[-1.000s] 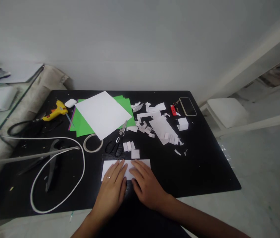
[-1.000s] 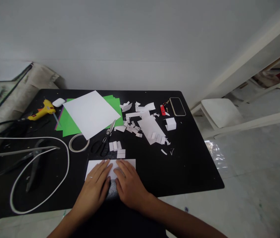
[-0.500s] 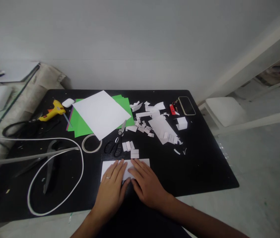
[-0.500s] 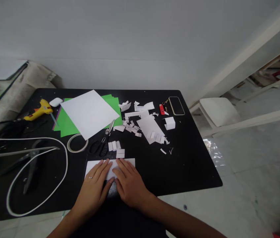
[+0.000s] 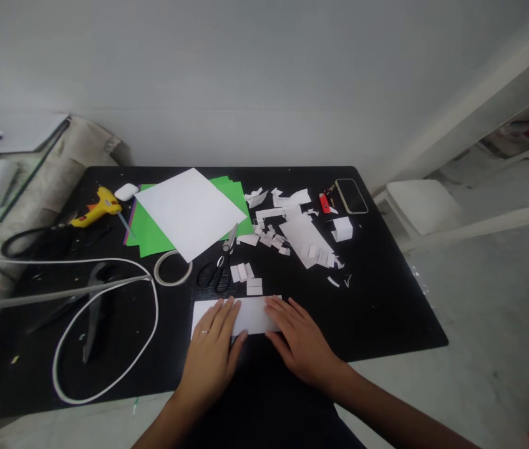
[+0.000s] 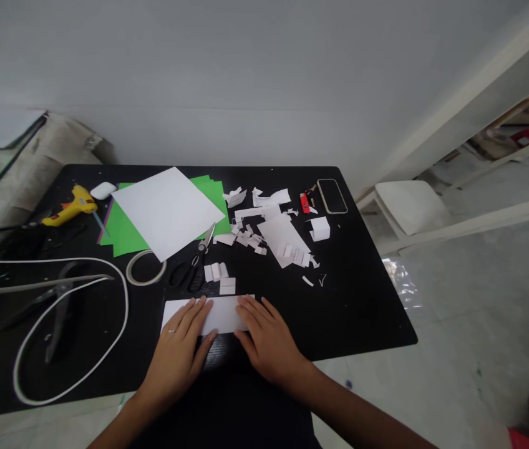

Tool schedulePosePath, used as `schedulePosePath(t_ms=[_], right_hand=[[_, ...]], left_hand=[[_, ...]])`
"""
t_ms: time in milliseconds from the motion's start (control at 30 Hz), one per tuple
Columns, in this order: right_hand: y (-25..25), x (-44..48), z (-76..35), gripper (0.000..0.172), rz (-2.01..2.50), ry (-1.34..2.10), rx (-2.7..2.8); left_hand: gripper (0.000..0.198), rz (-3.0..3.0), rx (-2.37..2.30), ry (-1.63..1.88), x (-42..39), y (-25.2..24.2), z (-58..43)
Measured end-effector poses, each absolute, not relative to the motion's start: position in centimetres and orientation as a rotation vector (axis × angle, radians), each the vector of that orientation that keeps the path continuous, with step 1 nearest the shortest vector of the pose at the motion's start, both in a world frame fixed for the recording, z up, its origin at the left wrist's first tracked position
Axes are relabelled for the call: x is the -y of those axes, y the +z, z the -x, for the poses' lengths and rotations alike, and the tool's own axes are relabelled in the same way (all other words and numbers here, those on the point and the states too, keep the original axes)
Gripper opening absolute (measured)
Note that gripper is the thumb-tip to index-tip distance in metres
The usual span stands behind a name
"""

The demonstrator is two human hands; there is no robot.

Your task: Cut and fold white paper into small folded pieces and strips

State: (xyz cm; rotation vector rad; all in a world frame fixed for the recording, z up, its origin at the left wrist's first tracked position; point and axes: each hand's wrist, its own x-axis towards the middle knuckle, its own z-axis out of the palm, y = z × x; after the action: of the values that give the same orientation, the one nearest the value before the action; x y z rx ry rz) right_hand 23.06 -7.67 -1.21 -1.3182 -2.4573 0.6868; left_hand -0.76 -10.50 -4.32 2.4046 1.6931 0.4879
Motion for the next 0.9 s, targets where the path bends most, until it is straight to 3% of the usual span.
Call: schedulePosePath(t_ms=[467, 900], right_hand=[[-2.7, 7.2, -21.4, 0.037, 1.285, 0.418, 2.328], [-2.9, 6.5, -19.2, 0.042, 1.104, 0.521, 2.413]], left_hand=[[0.049, -2.437, -1.750, 0.475, 10.6, -4.4, 0.5], [0.055, -2.479, -1.759, 0.474, 10.7, -5.0, 0.6]])
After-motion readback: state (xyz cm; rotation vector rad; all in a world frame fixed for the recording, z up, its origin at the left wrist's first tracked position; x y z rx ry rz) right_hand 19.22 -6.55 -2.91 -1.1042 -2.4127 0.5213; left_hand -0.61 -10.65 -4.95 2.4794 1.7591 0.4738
